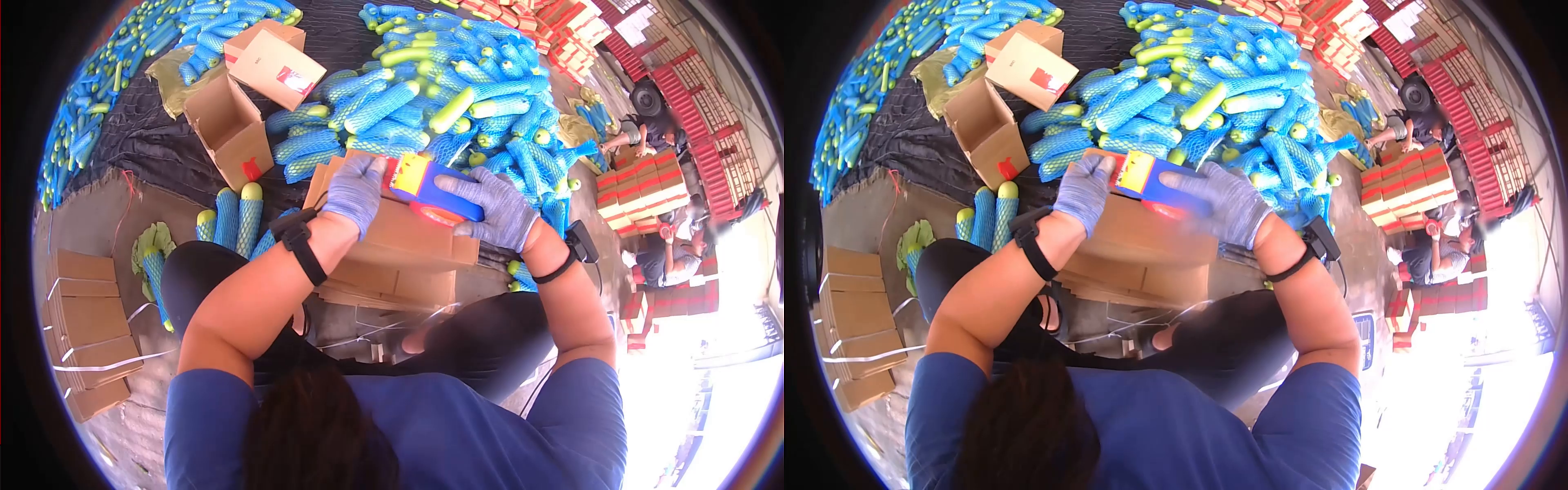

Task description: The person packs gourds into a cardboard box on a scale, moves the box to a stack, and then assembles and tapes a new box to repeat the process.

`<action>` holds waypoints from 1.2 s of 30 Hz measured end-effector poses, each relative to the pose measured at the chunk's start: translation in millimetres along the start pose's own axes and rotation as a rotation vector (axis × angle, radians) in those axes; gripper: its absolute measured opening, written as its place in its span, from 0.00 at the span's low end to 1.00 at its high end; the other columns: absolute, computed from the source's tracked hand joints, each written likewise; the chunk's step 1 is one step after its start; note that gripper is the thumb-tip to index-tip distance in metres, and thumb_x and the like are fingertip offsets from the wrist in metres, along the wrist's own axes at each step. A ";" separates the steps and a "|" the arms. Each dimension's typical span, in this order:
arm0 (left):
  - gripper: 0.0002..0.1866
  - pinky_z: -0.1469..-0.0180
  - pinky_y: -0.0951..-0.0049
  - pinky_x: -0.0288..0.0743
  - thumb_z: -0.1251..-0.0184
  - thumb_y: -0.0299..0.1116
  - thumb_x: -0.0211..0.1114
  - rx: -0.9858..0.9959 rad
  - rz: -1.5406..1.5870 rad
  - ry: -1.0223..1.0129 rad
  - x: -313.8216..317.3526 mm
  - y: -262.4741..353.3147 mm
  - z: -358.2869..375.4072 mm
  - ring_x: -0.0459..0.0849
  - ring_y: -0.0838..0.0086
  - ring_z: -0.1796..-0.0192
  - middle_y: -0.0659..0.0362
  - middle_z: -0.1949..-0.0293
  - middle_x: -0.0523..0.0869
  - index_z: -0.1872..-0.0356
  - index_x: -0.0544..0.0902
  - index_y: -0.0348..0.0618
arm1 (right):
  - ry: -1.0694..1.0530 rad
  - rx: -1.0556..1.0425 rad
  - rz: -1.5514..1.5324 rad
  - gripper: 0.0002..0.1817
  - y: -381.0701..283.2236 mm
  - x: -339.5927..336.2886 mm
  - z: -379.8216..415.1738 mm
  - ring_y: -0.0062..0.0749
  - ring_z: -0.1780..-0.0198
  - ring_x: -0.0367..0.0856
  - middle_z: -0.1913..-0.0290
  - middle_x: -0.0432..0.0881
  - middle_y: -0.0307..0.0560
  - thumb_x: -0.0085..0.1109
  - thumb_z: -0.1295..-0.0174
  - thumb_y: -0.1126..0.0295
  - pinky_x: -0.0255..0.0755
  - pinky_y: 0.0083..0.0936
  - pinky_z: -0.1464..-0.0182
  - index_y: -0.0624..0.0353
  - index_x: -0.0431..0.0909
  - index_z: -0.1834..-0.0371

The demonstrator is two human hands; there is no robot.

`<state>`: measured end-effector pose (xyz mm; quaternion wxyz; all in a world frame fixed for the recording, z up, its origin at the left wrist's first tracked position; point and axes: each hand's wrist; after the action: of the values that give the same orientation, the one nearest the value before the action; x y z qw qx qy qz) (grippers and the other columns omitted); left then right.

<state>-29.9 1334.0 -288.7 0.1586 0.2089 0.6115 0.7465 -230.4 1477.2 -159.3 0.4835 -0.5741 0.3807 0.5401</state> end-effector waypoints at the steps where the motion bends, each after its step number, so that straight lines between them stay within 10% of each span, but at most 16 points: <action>1: 0.10 0.53 0.74 0.73 0.25 0.36 0.61 0.118 -0.143 0.068 -14.8 -11.6 -13.4 0.78 0.78 0.61 0.62 0.63 0.85 0.54 0.84 0.40 | 0.002 -0.002 -0.002 0.40 -4.4 -4.3 -1.2 0.59 0.53 0.77 0.51 0.75 0.61 0.70 0.46 0.42 0.74 0.45 0.48 0.42 0.72 0.29; 6: 0.17 0.53 0.64 0.75 0.26 0.42 0.59 0.040 -0.178 0.460 -102.9 -10.7 -35.5 0.83 0.67 0.61 0.52 0.62 0.88 0.56 0.86 0.38 | 0.010 -0.044 0.052 0.32 -7.1 -8.5 -14.6 0.56 0.60 0.83 0.60 0.79 0.57 0.70 0.48 0.48 0.78 0.45 0.59 0.29 0.77 0.36; 12: 0.18 0.48 0.62 0.74 0.25 0.44 0.55 -0.148 -0.851 0.199 -182.2 -160.9 -112.0 0.85 0.59 0.55 0.46 0.57 0.87 0.54 0.84 0.39 | -0.161 0.030 0.151 0.28 -26.6 -12.8 -46.5 0.54 0.61 0.82 0.61 0.79 0.55 0.65 0.43 0.48 0.76 0.45 0.57 0.27 0.77 0.36; 14: 0.21 0.45 0.60 0.75 0.25 0.46 0.51 -0.277 -0.540 0.243 -138.6 -142.8 -78.1 0.86 0.56 0.51 0.43 0.55 0.87 0.58 0.85 0.39 | -0.137 -0.012 0.173 0.28 -22.9 -10.7 -51.0 0.53 0.64 0.81 0.64 0.77 0.53 0.66 0.42 0.47 0.74 0.45 0.60 0.27 0.77 0.36; 23: 0.34 0.27 0.62 0.62 0.28 0.35 0.57 -0.309 -0.952 0.022 -79.5 -113.1 -65.5 0.70 0.58 0.28 0.48 0.27 0.68 0.22 0.58 0.51 | -0.188 0.001 0.079 0.25 -19.6 -12.1 -56.6 0.57 0.57 0.83 0.57 0.80 0.59 0.61 0.40 0.48 0.77 0.48 0.54 0.28 0.77 0.36; 25: 0.42 0.26 0.65 0.61 0.28 0.36 0.60 0.229 -0.892 0.154 -93.6 -99.2 -71.4 0.70 0.57 0.28 0.46 0.27 0.67 0.19 0.45 0.54 | -0.222 0.014 0.094 0.25 -23.0 -15.4 -60.1 0.56 0.57 0.83 0.57 0.81 0.58 0.61 0.39 0.48 0.77 0.48 0.54 0.29 0.78 0.37; 27: 0.46 0.28 0.65 0.63 0.26 0.44 0.58 0.519 0.190 -0.219 -75.5 -57.4 -50.7 0.70 0.53 0.28 0.42 0.30 0.69 0.19 0.36 0.52 | -0.192 -0.010 0.100 0.25 -15.3 -11.8 -61.8 0.55 0.56 0.84 0.57 0.82 0.57 0.61 0.40 0.48 0.77 0.47 0.53 0.29 0.78 0.37; 31: 0.46 0.30 0.63 0.65 0.25 0.51 0.52 0.368 0.392 -0.271 -38.3 -40.2 -13.9 0.72 0.51 0.30 0.39 0.35 0.74 0.20 0.35 0.43 | -0.246 -0.009 0.133 0.27 -21.9 -17.4 -62.1 0.53 0.58 0.83 0.56 0.81 0.53 0.64 0.42 0.46 0.77 0.45 0.53 0.28 0.78 0.36; 36: 0.49 0.30 0.54 0.62 0.25 0.61 0.44 0.644 -0.821 -0.216 -37.5 -20.7 13.8 0.74 0.42 0.35 0.36 0.36 0.75 0.23 0.38 0.28 | -0.280 -0.027 0.161 0.29 -16.6 -26.1 -48.1 0.52 0.58 0.84 0.59 0.84 0.52 0.65 0.44 0.47 0.77 0.43 0.53 0.26 0.77 0.36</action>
<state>9.1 1331.4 -311.1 0.4275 0.0661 0.8214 0.3717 -205.6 1432.5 -133.6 0.4794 -0.4672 0.3470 0.6568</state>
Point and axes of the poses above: each hand's wrist, its own z-axis away from the middle knuckle, its own x-axis out of the palm, y = z × x
